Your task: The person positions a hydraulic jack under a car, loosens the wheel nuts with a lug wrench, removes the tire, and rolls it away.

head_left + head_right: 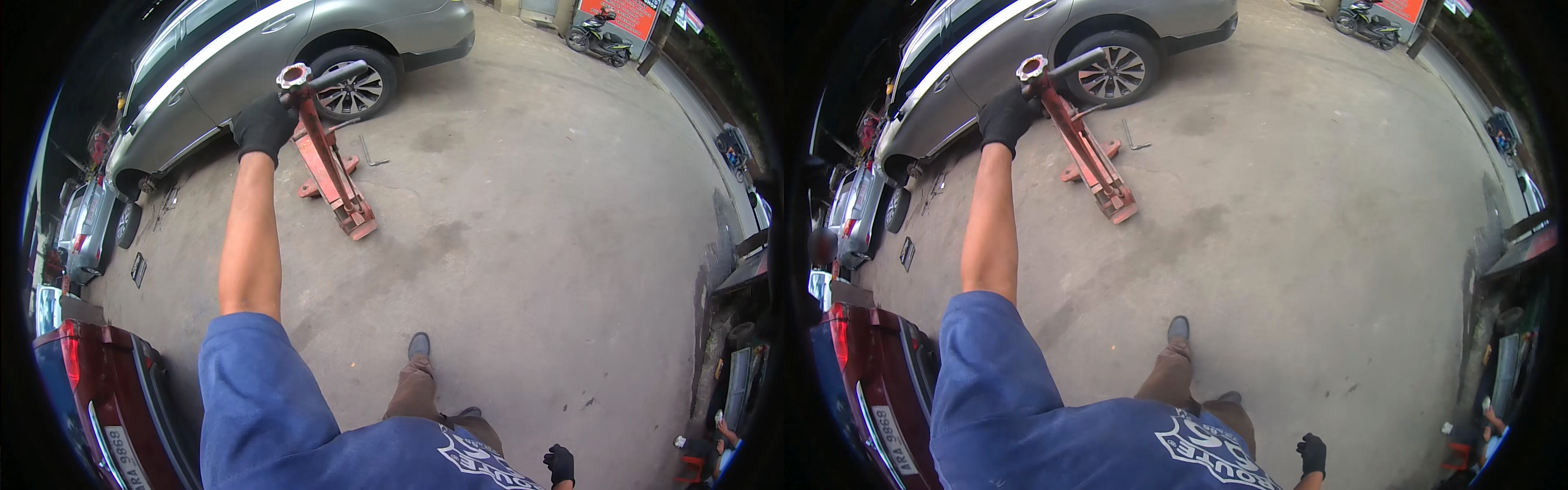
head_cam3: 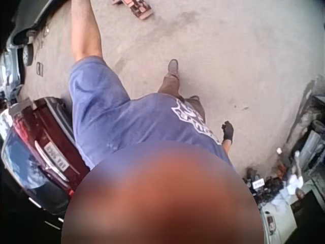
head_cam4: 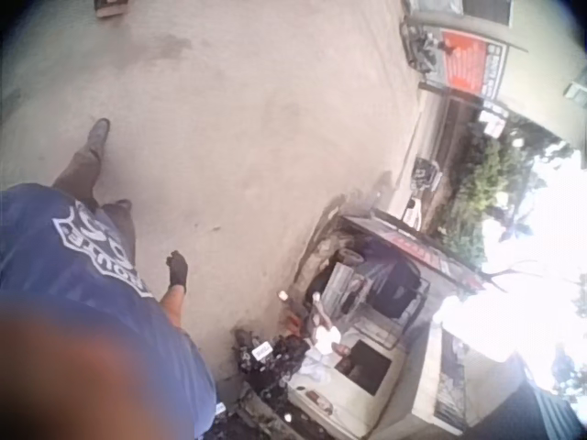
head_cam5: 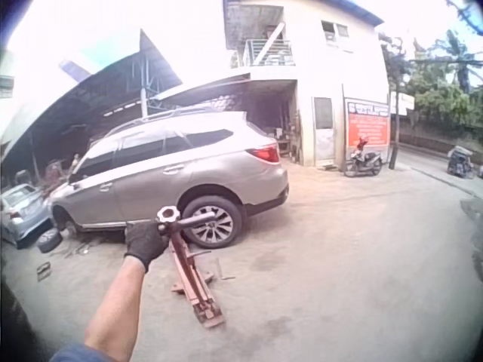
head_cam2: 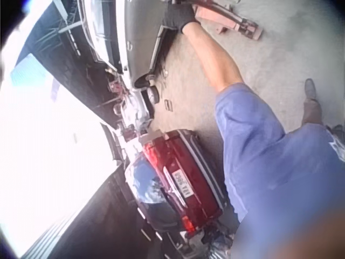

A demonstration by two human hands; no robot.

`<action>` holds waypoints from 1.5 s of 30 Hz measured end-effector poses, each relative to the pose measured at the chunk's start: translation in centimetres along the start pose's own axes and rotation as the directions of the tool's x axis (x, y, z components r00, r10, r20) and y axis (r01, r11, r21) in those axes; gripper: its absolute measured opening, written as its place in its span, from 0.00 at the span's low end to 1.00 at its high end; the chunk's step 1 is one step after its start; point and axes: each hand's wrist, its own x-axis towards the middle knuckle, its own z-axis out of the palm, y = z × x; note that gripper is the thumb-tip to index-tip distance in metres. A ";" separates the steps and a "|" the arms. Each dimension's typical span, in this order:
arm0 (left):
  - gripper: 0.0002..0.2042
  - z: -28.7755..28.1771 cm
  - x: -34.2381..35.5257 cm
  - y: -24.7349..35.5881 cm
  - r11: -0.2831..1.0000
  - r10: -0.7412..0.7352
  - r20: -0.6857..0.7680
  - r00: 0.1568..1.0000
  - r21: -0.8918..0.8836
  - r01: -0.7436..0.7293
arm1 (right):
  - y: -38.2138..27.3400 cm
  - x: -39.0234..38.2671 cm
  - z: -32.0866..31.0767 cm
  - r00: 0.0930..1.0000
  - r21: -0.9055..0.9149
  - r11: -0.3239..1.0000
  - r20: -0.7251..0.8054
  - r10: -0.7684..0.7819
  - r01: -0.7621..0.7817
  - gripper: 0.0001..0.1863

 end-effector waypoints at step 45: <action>0.16 11.7 -59.4 17.7 0.756 0.559 0.759 0.335 -0.632 0.171 | 5.5 0.7 -0.9 0.973 -0.254 0.961 0.174 0.153 -0.106 0.20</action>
